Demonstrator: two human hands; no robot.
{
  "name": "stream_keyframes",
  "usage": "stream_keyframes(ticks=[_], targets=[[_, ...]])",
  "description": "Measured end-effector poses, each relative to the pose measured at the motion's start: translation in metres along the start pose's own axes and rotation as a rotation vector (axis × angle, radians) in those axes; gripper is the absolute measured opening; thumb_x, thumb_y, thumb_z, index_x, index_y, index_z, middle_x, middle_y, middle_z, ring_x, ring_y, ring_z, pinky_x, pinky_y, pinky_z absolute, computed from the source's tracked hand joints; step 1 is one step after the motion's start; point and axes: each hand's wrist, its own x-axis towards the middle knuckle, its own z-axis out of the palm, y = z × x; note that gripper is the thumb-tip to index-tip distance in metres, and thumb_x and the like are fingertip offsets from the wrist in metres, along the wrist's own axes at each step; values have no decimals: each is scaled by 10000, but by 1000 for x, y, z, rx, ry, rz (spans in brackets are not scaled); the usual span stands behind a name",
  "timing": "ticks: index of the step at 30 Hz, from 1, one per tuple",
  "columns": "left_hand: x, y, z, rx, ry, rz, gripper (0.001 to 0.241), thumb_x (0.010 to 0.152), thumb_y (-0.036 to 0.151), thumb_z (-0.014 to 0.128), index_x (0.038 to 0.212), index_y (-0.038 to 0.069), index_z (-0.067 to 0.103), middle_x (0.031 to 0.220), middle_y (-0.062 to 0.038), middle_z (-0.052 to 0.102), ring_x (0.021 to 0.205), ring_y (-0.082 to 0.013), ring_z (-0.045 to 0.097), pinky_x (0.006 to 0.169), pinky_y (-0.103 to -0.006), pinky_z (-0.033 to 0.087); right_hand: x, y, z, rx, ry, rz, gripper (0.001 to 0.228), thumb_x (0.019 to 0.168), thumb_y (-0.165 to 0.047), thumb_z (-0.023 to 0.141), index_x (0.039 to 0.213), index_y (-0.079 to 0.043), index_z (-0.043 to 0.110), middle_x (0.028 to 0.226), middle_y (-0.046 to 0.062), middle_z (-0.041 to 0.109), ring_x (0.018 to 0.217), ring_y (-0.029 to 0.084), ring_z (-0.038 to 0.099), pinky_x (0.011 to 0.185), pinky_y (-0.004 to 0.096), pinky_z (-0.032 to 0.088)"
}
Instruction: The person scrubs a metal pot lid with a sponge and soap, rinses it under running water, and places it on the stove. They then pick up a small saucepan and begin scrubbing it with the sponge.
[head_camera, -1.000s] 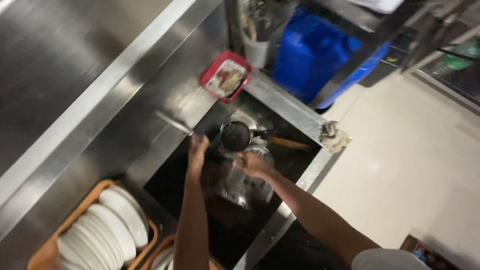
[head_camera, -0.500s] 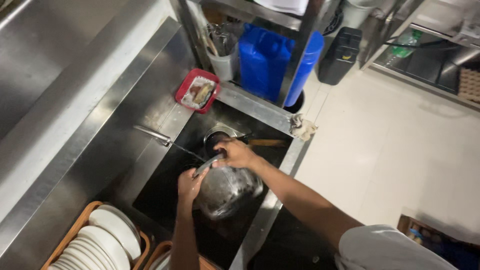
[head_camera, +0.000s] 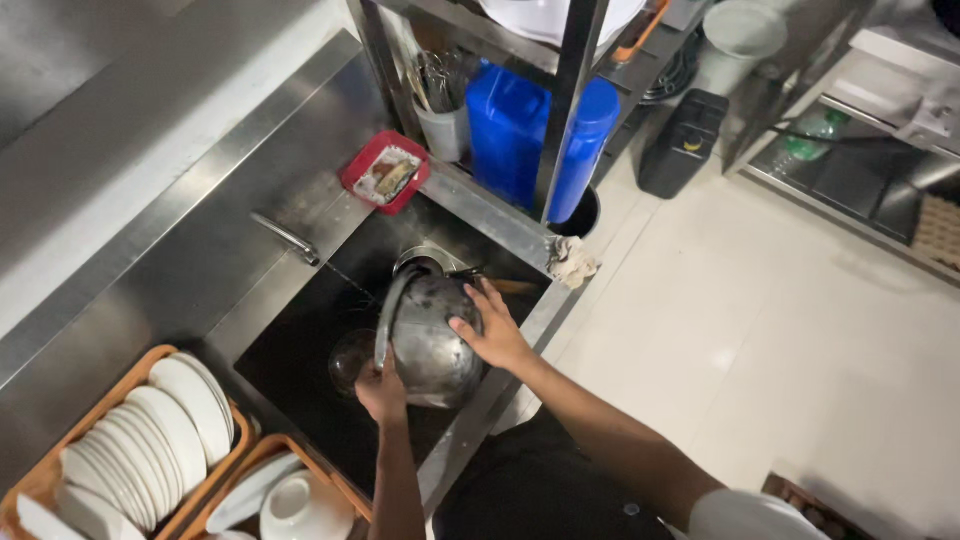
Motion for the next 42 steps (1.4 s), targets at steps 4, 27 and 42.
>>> stream_keyframes(ticks=[4,27,42], targets=[[-11,-2,8,-301,38,-5,390,1002,337,707,965,-49,741,815,-41,697,732,-107,571,649,-318,472,-33,-8,-13,-11,-97,-13,911,882,-556,754,1539,-33,401,1633,332,244,1521,477,284,1204,474,277],[-49,29,54,-632,-47,-46,276,982,311,674,983,35,696,897,39,664,822,-71,557,735,-290,461,-48,-41,-37,-106,-71,-48,1196,780,-588,803,1628,0,199,1617,308,237,1504,457,282,1212,485,297],[-17,30,45,-801,-212,-194,299,969,294,725,979,-4,737,930,7,712,815,-81,597,738,-294,474,-35,-37,21,131,136,-86,1054,844,-453,837,1622,-9,281,1674,240,318,1556,377,333,1261,441,304]])
